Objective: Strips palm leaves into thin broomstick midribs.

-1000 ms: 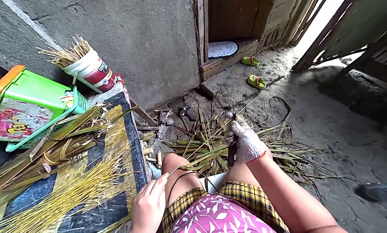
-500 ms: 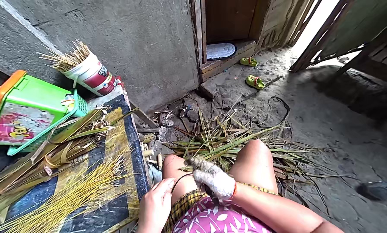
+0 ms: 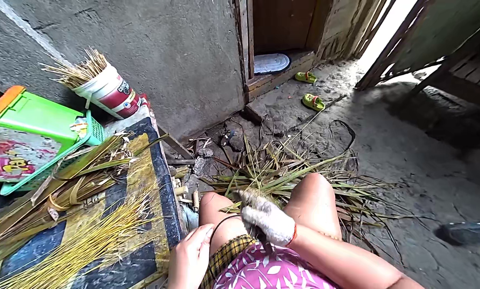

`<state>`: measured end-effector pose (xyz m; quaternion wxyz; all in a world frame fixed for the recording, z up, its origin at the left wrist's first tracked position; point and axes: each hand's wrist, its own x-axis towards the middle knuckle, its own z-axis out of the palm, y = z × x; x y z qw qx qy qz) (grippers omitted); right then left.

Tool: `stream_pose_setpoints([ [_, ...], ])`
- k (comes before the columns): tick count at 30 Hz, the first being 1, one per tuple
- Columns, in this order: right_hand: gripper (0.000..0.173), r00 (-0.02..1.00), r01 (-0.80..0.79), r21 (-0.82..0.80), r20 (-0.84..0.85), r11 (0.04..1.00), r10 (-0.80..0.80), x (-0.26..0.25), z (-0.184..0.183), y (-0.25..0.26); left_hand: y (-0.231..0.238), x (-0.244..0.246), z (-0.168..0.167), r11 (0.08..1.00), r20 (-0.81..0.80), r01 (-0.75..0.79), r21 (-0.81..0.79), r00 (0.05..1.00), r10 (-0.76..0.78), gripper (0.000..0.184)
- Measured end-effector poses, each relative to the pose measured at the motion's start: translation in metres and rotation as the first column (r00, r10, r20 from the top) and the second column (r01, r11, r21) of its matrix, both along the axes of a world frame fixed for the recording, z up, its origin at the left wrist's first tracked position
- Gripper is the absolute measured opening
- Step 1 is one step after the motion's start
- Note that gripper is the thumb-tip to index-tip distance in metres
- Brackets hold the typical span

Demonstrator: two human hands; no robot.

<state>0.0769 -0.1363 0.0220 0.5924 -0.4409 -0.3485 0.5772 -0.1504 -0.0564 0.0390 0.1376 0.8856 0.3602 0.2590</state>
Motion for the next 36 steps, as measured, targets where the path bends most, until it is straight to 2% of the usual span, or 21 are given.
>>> stream_pose_setpoints([
  [3, 0.039, 0.998, 0.041, -0.009, -0.046, 0.999, -0.042, -0.006, -0.002, 0.002, 0.002, -0.003, 0.0, 1.0, -0.02, 0.004, 0.019, 1.0, -0.004, 0.032],
  [10, 0.04, 0.915, 0.365, -0.076, -0.158, 0.928, -0.372, 0.05, 0.009, 0.013, 0.016, -0.03, 0.01, 0.997, -0.09, -0.051, 0.061, 0.994, 0.056, 0.032],
  [17, 0.033, 0.899, 0.403, -0.047, -0.167, 0.914, -0.405, 0.066, 0.014, 0.013, 0.022, -0.033, 0.014, 0.996, -0.113, -0.042, 0.077, 0.992, 0.051, 0.032],
  [21, 0.026, 0.843, 0.511, -0.039, -0.173, 0.859, -0.509, 0.093, 0.013, 0.013, 0.029, -0.049, 0.017, 0.996, -0.128, -0.081, 0.033, 0.988, 0.084, 0.033],
  [25, 0.02, 0.776, 0.616, -0.021, -0.157, 0.787, -0.611, 0.113, 0.012, 0.009, 0.03, -0.059, 0.018, 0.994, -0.129, -0.084, 0.072, 0.987, 0.093, 0.033],
  [28, 0.018, 0.811, 0.573, 0.016, -0.161, 0.82, -0.563, 0.105, 0.012, 0.006, 0.025, -0.055, 0.019, 0.993, -0.115, -0.059, 0.105, 0.991, 0.071, 0.031],
  [33, 0.046, 0.933, 0.346, -0.006, -0.1, 0.938, -0.345, 0.06, 0.014, 0.001, 0.023, -0.046, 0.015, 0.969, -0.083, 0.022, 0.247, 0.997, -0.002, 0.029],
  [36, 0.047, 0.966, 0.234, 0.002, -0.114, 0.972, -0.232, 0.037, 0.01, -0.003, 0.024, -0.045, 0.015, 0.944, -0.068, 0.037, 0.329, 0.998, -0.016, 0.029],
])
